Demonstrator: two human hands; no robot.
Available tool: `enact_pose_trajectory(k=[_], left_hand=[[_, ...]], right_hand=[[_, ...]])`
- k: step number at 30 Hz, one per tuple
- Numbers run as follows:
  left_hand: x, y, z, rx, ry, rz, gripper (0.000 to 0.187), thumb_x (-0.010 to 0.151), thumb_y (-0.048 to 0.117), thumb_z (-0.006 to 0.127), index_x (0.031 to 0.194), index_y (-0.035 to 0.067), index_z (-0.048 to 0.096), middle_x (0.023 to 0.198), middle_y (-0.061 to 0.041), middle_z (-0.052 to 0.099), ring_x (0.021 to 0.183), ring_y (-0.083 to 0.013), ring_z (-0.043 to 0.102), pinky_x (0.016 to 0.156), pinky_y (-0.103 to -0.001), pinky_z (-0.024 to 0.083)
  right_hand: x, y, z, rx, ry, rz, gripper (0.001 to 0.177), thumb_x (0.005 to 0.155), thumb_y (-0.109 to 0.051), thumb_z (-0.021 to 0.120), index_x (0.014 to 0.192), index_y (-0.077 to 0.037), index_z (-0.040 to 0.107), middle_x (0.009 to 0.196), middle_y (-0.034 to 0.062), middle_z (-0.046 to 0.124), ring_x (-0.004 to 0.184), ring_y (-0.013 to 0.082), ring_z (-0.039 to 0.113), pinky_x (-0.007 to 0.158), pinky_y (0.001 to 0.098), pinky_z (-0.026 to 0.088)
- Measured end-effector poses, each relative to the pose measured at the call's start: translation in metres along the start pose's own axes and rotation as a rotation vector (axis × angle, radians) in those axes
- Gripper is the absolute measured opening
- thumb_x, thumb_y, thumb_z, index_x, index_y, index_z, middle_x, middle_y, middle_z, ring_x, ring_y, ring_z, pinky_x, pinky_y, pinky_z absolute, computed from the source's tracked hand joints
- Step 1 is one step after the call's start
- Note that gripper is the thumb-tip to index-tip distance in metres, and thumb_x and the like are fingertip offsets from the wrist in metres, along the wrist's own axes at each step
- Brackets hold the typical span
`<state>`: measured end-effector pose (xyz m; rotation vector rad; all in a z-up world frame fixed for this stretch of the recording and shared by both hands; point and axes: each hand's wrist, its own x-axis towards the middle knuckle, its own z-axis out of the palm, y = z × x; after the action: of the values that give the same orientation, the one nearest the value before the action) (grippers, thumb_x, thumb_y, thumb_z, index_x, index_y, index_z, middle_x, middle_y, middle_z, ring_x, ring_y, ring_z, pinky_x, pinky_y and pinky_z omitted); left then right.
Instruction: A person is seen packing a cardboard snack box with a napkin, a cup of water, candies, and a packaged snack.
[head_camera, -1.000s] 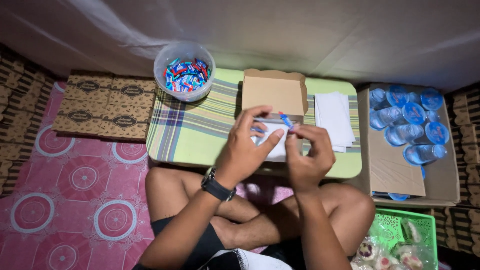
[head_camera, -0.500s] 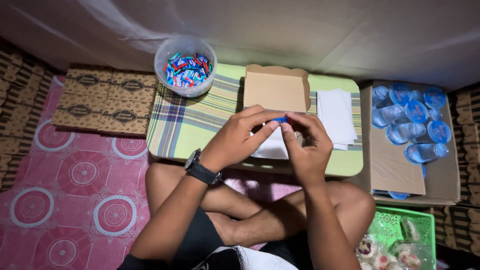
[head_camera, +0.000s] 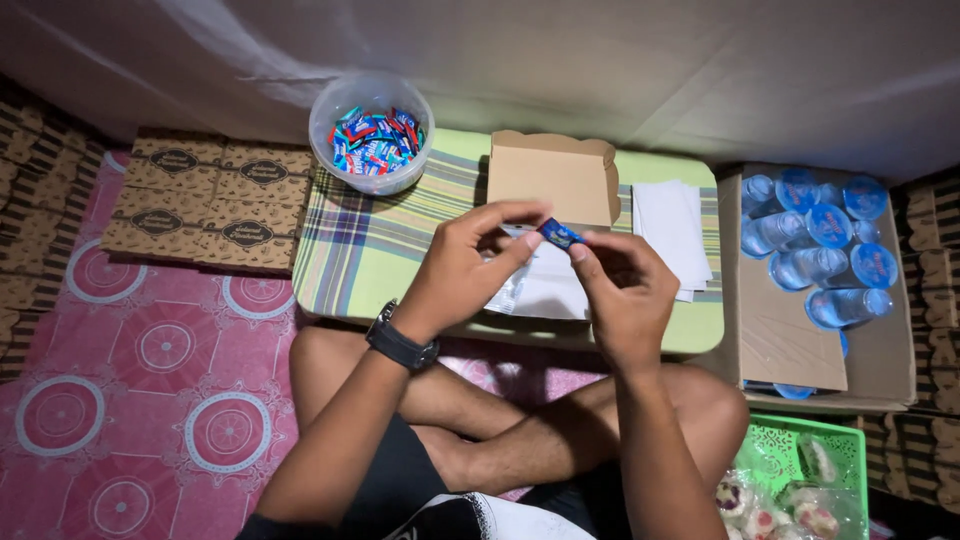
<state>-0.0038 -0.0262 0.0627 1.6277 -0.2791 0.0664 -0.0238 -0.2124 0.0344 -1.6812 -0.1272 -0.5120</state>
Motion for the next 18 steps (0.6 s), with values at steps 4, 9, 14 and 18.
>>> enact_pose_trajectory(k=[4, 9, 14, 18], left_hand=[[-0.004, -0.025, 0.011, -0.456, 0.030, -0.187, 0.034, 0.101, 0.023, 0.063, 0.128, 0.004, 0.068, 0.115, -0.017, 0.074, 0.075, -0.0128, 0.074, 0.070, -0.028, 0.066], [0.003, -0.013, 0.014, -0.440, 0.014, -0.126, 0.038, 0.092, 0.009, 0.076, 0.128, 0.002, 0.068, 0.112, -0.012, 0.075, 0.091, -0.0110, 0.073, 0.080, -0.025, 0.066], [0.004, 0.021, -0.001, -0.026, -0.056, 0.032, 0.028, 0.091, 0.010, 0.074, 0.119, 0.016, 0.075, 0.103, -0.005, 0.080, 0.095, -0.0086, 0.072, 0.082, -0.026, 0.061], [0.014, 0.020, -0.014, 0.213, -0.221, 0.187, 0.031, 0.095, 0.009, 0.065, 0.125, 0.014, 0.072, 0.103, -0.013, 0.079, 0.098, -0.0323, 0.072, 0.091, -0.041, 0.058]], right_hand=[[0.009, -0.007, 0.003, -0.252, -0.022, -0.519, 0.019, 0.081, 0.013, 0.085, 0.092, -0.001, 0.079, 0.093, 0.0148, 0.076, 0.083, 0.0307, 0.076, 0.081, 0.0428, 0.062], [-0.004, 0.001, 0.017, -0.298, 0.015, -0.630, 0.022, 0.078, 0.011, 0.084, 0.091, -0.006, 0.082, 0.102, 0.0134, 0.066, 0.091, 0.0305, 0.072, 0.087, 0.0405, 0.065], [-0.007, 0.014, 0.019, -0.094, -0.066, -0.363, 0.014, 0.088, 0.005, 0.079, 0.099, -0.003, 0.076, 0.104, 0.0138, 0.062, 0.090, 0.0229, 0.064, 0.080, 0.0354, 0.057], [-0.008, 0.033, 0.007, 0.188, -0.175, -0.009, 0.031, 0.092, -0.001, 0.076, 0.116, 0.007, 0.060, 0.107, 0.0177, 0.064, 0.098, 0.0231, 0.068, 0.086, 0.0373, 0.057]])
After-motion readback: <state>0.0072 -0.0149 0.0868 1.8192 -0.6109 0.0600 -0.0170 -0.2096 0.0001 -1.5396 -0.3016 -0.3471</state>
